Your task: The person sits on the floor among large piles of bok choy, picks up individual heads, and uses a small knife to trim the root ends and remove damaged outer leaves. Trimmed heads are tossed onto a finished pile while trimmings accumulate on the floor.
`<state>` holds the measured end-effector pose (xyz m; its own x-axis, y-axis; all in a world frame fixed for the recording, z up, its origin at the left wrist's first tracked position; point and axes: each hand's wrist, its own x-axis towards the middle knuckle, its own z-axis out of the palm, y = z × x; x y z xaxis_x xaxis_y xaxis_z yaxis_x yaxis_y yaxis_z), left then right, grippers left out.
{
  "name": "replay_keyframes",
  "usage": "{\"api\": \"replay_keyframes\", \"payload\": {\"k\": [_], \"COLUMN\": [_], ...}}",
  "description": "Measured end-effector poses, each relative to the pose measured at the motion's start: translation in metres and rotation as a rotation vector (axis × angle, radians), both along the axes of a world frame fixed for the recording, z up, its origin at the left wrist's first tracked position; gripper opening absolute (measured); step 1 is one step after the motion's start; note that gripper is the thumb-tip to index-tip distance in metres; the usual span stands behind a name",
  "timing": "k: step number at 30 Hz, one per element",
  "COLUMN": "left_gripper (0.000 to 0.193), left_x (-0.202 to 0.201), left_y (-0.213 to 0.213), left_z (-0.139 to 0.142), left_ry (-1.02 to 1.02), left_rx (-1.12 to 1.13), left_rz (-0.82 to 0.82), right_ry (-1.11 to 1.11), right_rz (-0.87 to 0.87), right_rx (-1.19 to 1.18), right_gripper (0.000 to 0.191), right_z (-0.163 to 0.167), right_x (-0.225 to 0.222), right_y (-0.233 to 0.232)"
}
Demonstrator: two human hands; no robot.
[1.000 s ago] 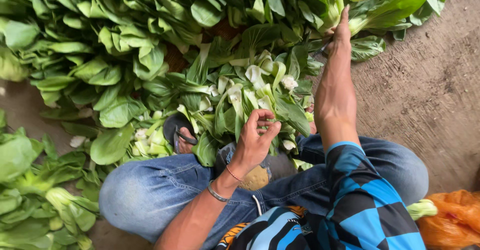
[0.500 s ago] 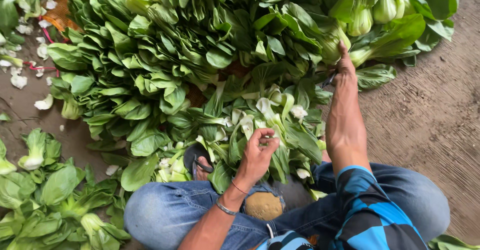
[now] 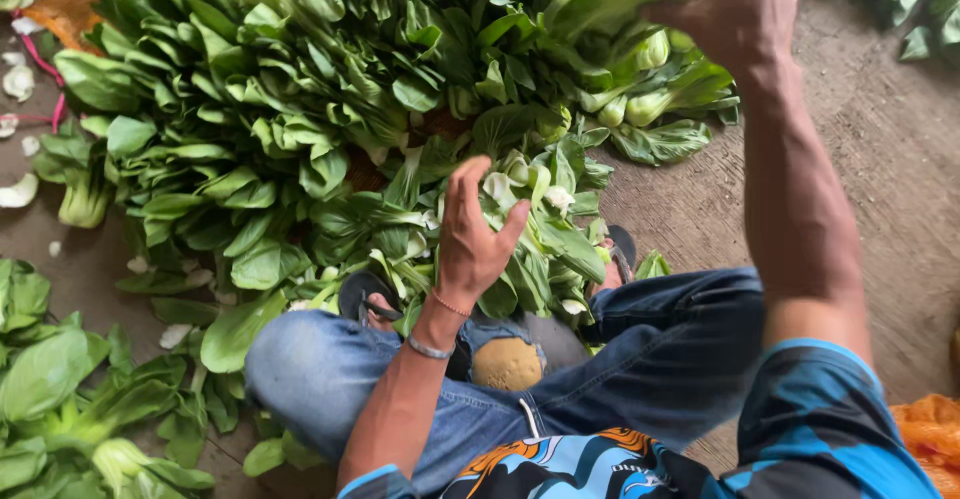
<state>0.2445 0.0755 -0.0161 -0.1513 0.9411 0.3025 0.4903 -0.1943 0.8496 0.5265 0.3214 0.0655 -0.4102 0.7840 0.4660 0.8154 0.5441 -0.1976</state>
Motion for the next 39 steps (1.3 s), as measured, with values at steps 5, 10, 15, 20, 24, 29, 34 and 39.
{"api": "replay_keyframes", "payload": {"k": [5, 10, 15, 20, 24, 29, 34, 39], "left_gripper": [0.105, 0.117, 0.095, 0.085, 0.086, 0.09, 0.102, 0.127], "left_x": [-0.01, -0.039, -0.078, -0.086, -0.082, -0.082, -0.084, -0.076], "left_y": [-0.02, -0.051, -0.078, -0.092, -0.089, -0.082, -0.078, -0.082], "left_z": [0.037, 0.039, -0.002, -0.054, -0.066, -0.045, -0.028, -0.025], "left_ry": [0.127, -0.192, -0.761, -0.936, -1.051, -0.893, -0.875, -0.682], "left_rx": [0.281, -0.19, -0.217, -0.269, -0.34, -0.306, -0.368, -0.274], "left_rz": [0.105, 0.13, -0.16, -0.208, -0.12, -0.26, -0.47, -0.356], "right_ry": [-0.055, 0.258, 0.809, 0.726, 0.36, 0.101, 0.064, 0.025], "right_rz": [0.181, 0.465, 0.2, 0.243, 0.374, 0.501, 0.548, 0.494], "right_rx": [-0.038, -0.408, -1.369, -1.405, -0.843, -0.472, -0.625, -0.688], "right_gripper": [0.103, 0.084, 0.041, 0.04, 0.058, 0.083, 0.069, 0.062], "right_z": [0.059, 0.037, 0.026, 0.006, 0.005, 0.017, 0.015, 0.008], "right_x": [-0.085, -0.152, -0.149, -0.147, -0.154, -0.164, -0.16, -0.15], "right_y": [-0.13, -0.21, -0.208, -0.218, -0.229, -0.232, -0.229, -0.229]}}
